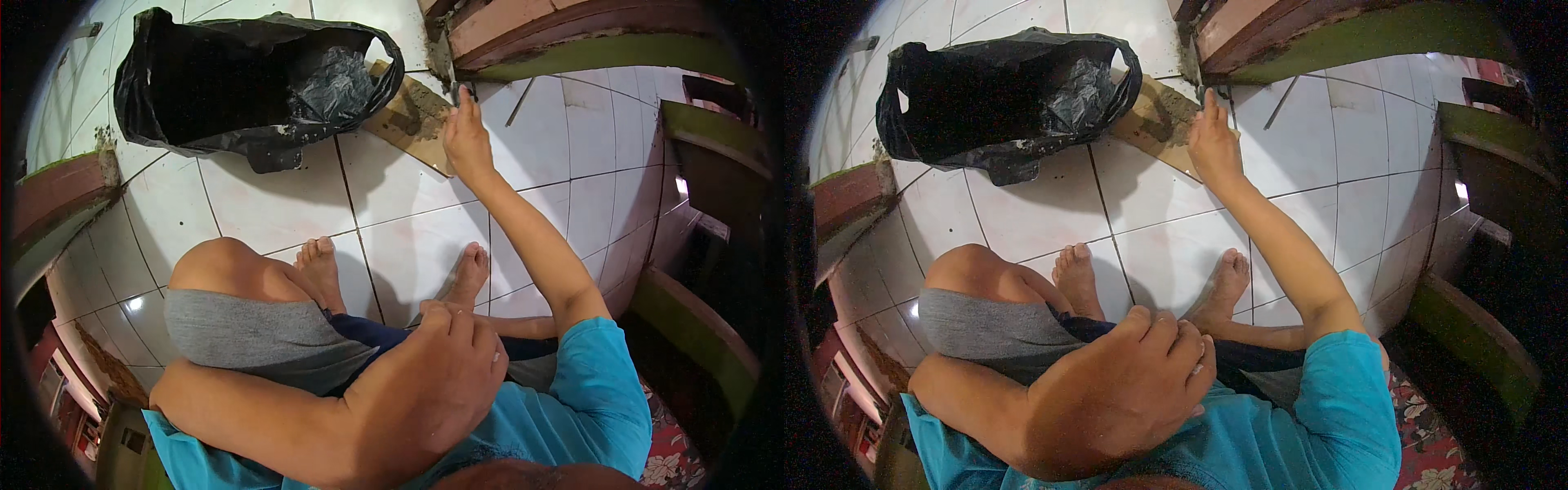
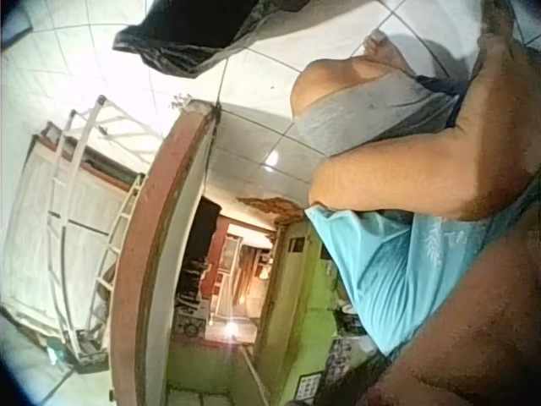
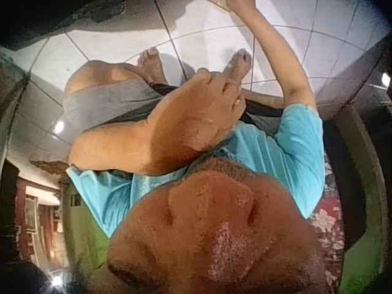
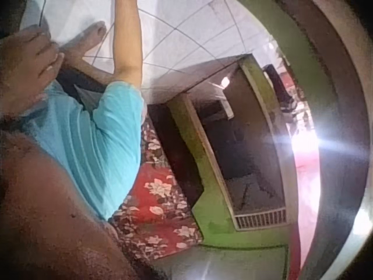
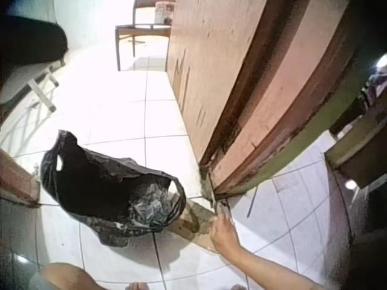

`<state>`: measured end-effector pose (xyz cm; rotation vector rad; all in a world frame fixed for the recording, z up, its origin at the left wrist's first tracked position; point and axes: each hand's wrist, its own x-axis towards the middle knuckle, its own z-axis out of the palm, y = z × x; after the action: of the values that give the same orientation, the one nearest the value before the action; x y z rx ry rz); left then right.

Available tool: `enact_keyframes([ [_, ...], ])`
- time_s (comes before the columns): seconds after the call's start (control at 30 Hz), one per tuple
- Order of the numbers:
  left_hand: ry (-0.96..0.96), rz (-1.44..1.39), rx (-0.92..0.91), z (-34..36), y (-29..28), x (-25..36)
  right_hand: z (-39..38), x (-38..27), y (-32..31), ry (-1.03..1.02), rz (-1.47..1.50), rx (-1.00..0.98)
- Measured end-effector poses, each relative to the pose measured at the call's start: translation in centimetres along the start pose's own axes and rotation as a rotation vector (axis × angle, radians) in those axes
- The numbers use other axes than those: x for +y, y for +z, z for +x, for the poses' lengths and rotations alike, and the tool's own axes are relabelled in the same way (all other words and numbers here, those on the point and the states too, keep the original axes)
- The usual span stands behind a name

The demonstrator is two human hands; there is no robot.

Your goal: The person applies mortar to the edge of a wall near a doorway using a putty knife, taking mortar from a black plastic bag.

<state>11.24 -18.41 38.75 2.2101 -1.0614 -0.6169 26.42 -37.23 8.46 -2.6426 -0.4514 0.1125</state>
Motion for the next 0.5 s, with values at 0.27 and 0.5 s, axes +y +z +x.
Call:
enact_keyframes([
  [0.27, 0.0, 0.017, 0.029, 0.2, 0.3, 0.0, -0.9, -0.5, 0.5, 0.036, 0.006, -0.024],
  [0.5, -0.027, 0.049, -0.056, 0.1, -0.4, 0.0, 0.0, 0.0, -0.3, 0.126, 0.059, -0.045],
])
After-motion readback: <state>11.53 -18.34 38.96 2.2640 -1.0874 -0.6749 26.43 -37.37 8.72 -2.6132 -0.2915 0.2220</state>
